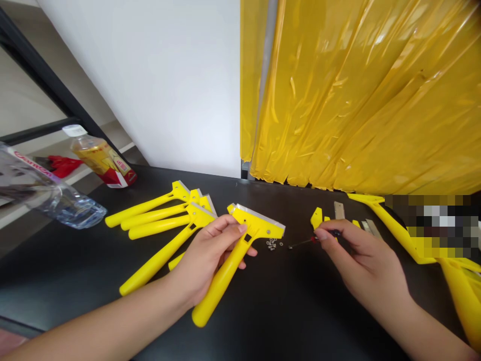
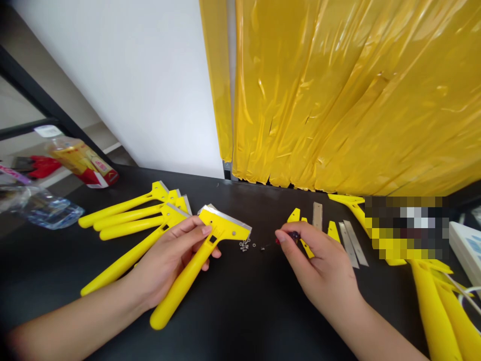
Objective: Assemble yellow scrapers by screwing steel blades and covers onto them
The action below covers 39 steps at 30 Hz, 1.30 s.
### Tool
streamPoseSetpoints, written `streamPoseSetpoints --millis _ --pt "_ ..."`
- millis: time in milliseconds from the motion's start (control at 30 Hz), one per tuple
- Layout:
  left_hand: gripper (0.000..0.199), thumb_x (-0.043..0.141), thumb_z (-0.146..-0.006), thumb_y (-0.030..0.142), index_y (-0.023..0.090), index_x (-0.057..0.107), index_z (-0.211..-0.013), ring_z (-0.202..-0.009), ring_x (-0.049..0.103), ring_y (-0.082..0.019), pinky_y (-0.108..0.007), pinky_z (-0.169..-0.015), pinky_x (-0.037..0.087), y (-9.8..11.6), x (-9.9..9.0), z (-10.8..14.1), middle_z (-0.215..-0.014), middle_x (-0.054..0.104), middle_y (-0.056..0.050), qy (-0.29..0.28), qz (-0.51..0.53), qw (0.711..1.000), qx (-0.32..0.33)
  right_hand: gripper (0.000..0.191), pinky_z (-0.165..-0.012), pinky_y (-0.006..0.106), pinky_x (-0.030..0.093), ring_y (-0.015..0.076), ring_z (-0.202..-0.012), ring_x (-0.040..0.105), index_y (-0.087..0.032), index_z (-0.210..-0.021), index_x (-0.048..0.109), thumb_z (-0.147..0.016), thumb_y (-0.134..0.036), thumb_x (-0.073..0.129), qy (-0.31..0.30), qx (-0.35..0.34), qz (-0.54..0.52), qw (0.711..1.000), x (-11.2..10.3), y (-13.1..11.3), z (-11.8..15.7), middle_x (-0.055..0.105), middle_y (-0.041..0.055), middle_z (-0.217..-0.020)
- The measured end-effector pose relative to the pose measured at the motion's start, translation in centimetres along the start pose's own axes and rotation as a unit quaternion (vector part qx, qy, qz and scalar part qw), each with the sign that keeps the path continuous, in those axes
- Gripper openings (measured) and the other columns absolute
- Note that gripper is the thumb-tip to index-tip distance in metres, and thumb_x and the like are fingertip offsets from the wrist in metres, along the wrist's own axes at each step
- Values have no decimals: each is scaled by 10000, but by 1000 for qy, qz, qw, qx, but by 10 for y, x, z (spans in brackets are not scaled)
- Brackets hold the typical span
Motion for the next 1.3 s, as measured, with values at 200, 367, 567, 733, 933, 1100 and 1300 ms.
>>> streamPoseSetpoints --millis 200,367,567,733,933,1100,1300 --pt "207 739 -942 375 211 614 -949 -796 744 -180 -217 -582 579 0 0 0 -863 668 4 -1 0 1000 -1 188 -651 250 517 156 -724 707 -274 -943 724 -986 -435 637 2 5 -1 1000 -3 -1 1 756 -17 -840" --pt "205 726 -949 377 208 610 -930 -790 749 -181 -211 -579 575 -1 -1 -1 -831 674 6 -13 -12 1000 -3 191 -650 271 511 170 -720 684 -274 -946 732 -980 -441 644 24 18 -22 999 -9 -6 5 753 -5 -839" --pt "210 742 -920 346 185 607 -906 -763 770 -203 -237 -586 589 -9 1 -2 -873 700 -20 -58 -66 995 -55 160 -592 264 508 192 -748 686 -297 -950 743 -947 -449 692 81 46 -80 992 -21 -13 15 745 3 -808" --pt "219 742 -901 360 184 612 -903 -709 767 -202 -231 -560 585 -16 9 4 -807 723 -41 -108 -101 982 -116 110 -649 276 561 186 -736 689 -300 -993 748 -960 -388 691 85 42 -161 982 -19 -17 24 760 24 -904" --pt "246 752 -889 392 190 613 -900 -689 764 -201 -224 -539 577 -19 11 7 -742 689 -16 -141 -96 974 -150 95 -688 249 592 172 -747 708 -303 -1036 744 -962 -337 695 31 23 -171 985 -16 -16 33 767 26 -964" --pt "249 764 -879 392 182 648 -946 -705 769 -198 -225 -542 576 -18 10 7 -869 739 -59 -155 -92 969 -169 98 -707 261 596 182 -765 712 -311 -1047 739 -966 -319 685 14 20 -179 984 -13 -16 32 765 29 -993" --pt "281 798 -843 406 178 671 -950 -688 775 -207 -232 -529 581 -18 11 8 -918 757 -81 -165 -88 965 -182 91 -674 246 590 170 -729 707 -311 -1038 734 -965 -305 680 8 -9 -175 985 -12 -23 30 763 17 -963"
Point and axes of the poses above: each hand's wrist, its own z-axis away from the middle knuckle, its own x-axis out of the palm, y = z × x, the point moved 2 cm from there along -z, towards the middle knuckle
